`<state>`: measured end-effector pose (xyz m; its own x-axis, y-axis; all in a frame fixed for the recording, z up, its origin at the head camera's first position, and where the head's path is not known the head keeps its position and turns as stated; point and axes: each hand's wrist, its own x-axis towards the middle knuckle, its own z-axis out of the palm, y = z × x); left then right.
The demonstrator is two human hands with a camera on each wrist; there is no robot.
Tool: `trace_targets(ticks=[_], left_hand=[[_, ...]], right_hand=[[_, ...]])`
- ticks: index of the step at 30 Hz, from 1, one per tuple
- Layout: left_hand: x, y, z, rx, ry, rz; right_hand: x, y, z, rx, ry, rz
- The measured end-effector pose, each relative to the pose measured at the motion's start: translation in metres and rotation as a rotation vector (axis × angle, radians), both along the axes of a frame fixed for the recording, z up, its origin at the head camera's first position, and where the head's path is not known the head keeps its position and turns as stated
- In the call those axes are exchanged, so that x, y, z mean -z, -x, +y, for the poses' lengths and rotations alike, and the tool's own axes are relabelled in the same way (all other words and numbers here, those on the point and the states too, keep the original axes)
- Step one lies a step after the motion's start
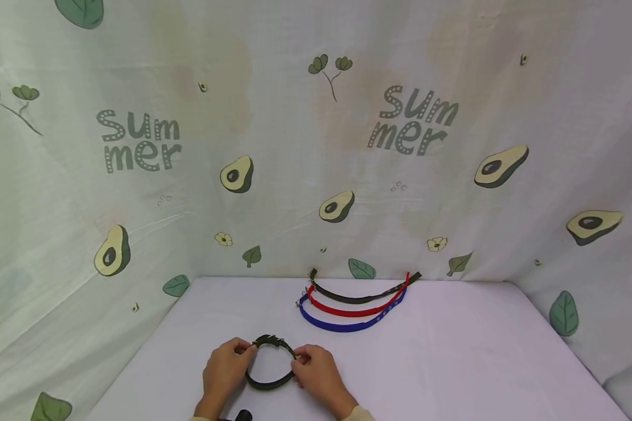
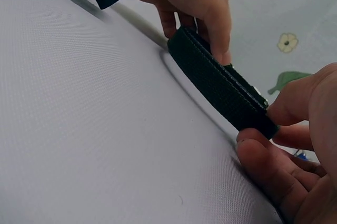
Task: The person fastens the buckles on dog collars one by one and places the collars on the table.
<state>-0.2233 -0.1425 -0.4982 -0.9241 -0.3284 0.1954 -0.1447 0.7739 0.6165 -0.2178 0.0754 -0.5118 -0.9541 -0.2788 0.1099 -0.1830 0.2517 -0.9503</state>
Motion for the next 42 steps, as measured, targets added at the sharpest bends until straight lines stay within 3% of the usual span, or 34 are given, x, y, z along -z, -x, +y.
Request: trace_targets(ticks=[10, 22, 28, 33, 37, 42], left_hand=[[0.002, -0.007, -0.006, -0.019, 0.006, -0.004], [-0.004, -0.006, -0.004, -0.004, 0.012, 0.031], [-0.004, -0.006, -0.003, -0.014, -0.004, -0.012], [-0.002, -0.004, -0.005, -0.029, -0.006, -0.005], [-0.002, -0.005, -0.006, -0.027, -0.024, -0.017], [-0.004, -0.002, -0.004, -0.038, 0.001, 0.014]], right_hand=[[0.0, -0.005, -0.006, -0.009, 0.017, 0.014], [-0.002, -0.003, -0.003, -0.013, -0.012, 0.045], [-0.002, -0.002, -0.002, 0.0, -0.032, 0.07], [-0.005, 0.004, 0.005, -0.004, 0.001, 0.051], [-0.009, 0.014, 0.025, 0.065, -0.057, 0.079], [-0.01, 0.023, 0.06, 0.221, -0.156, 0.094]])
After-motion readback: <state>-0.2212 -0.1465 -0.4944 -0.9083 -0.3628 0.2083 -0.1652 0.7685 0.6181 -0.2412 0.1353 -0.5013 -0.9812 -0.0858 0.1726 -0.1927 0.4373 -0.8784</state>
